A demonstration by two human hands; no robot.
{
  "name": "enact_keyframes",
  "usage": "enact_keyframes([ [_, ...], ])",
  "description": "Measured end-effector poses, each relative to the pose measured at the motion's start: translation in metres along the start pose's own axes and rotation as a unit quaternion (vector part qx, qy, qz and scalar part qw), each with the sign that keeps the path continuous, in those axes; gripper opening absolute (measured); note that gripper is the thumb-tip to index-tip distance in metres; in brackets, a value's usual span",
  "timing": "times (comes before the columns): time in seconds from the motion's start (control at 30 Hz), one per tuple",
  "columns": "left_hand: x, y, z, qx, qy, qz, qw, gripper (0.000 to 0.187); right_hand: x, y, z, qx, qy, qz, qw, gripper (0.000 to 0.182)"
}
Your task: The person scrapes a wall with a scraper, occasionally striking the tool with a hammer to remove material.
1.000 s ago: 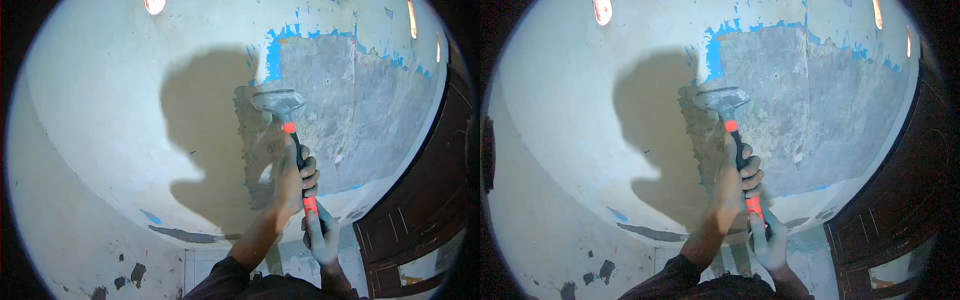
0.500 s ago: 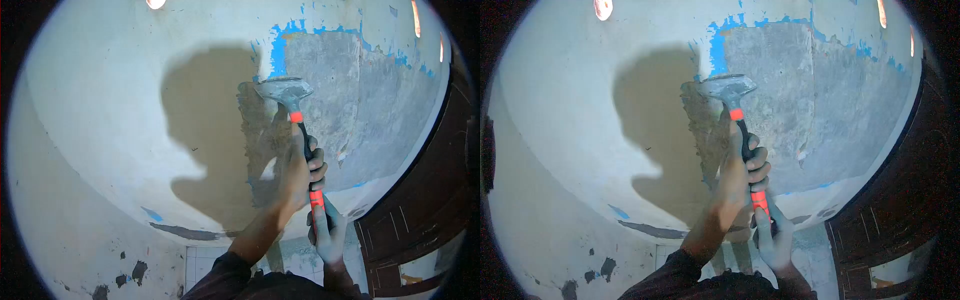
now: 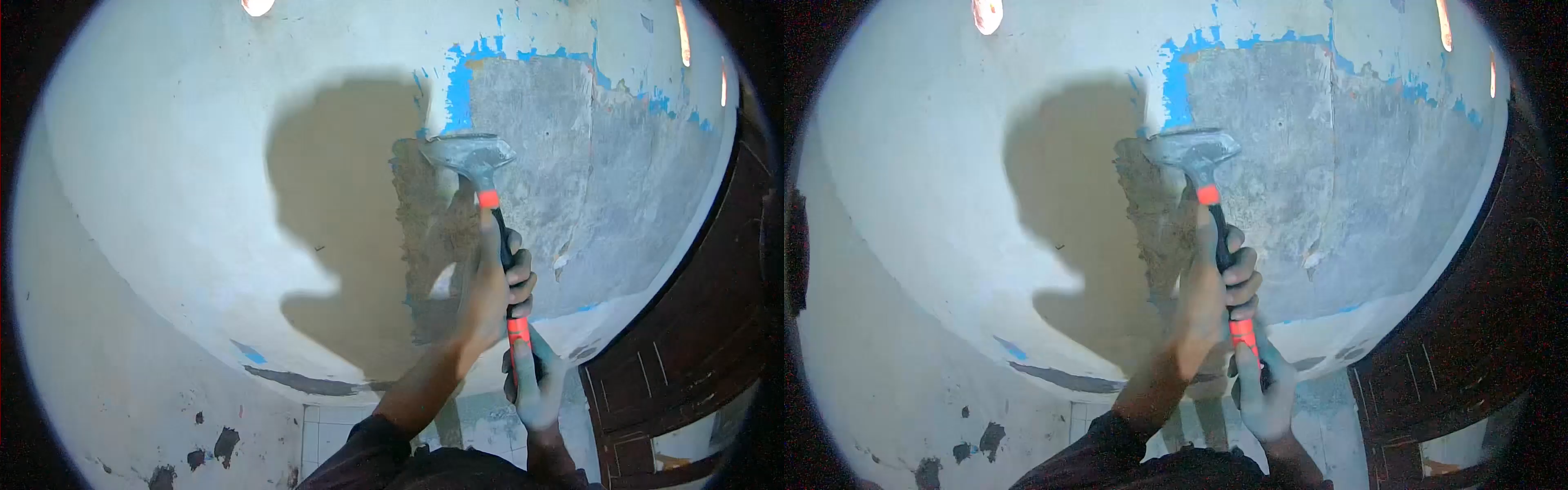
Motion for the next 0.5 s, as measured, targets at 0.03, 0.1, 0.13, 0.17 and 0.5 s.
enact_keyframes([
  [0.03, 0.002, -0.001, 0.002, -0.008, -0.001, 0.012, 1.000, 0.057, -0.001, 0.000, 0.000, -0.002, -0.004, -0.007, 1.000, 0.040],
  [0.1, 0.004, 0.001, 0.003, -0.016, -0.012, 0.015, 1.000, 0.056, -0.005, -0.001, 0.000, -0.006, -0.016, -0.025, 1.000, 0.040],
  [0.13, -0.001, 0.002, 0.000, -0.021, -0.013, 0.018, 1.000, 0.056, -0.003, 0.001, 0.001, -0.005, -0.018, -0.025, 1.000, 0.040],
  [0.17, -0.005, 0.003, -0.004, -0.027, -0.005, 0.016, 0.999, 0.055, 0.000, 0.004, 0.002, 0.003, -0.007, -0.031, 0.999, 0.041],
  [0.5, 0.005, 0.007, -0.009, -0.014, 0.022, 0.016, 1.000, 0.049, 0.001, 0.004, 0.010, -0.020, 0.024, -0.061, 0.998, 0.041],
])
Point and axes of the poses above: each hand's wrist, its own y-axis away from the middle knuckle, its own z-axis out of the palm, x = y × z, the point moved 5 cm from there along -y, towards the middle knuckle, and after that the axes turned 2 degrees about -y, right-handed, at the moved point
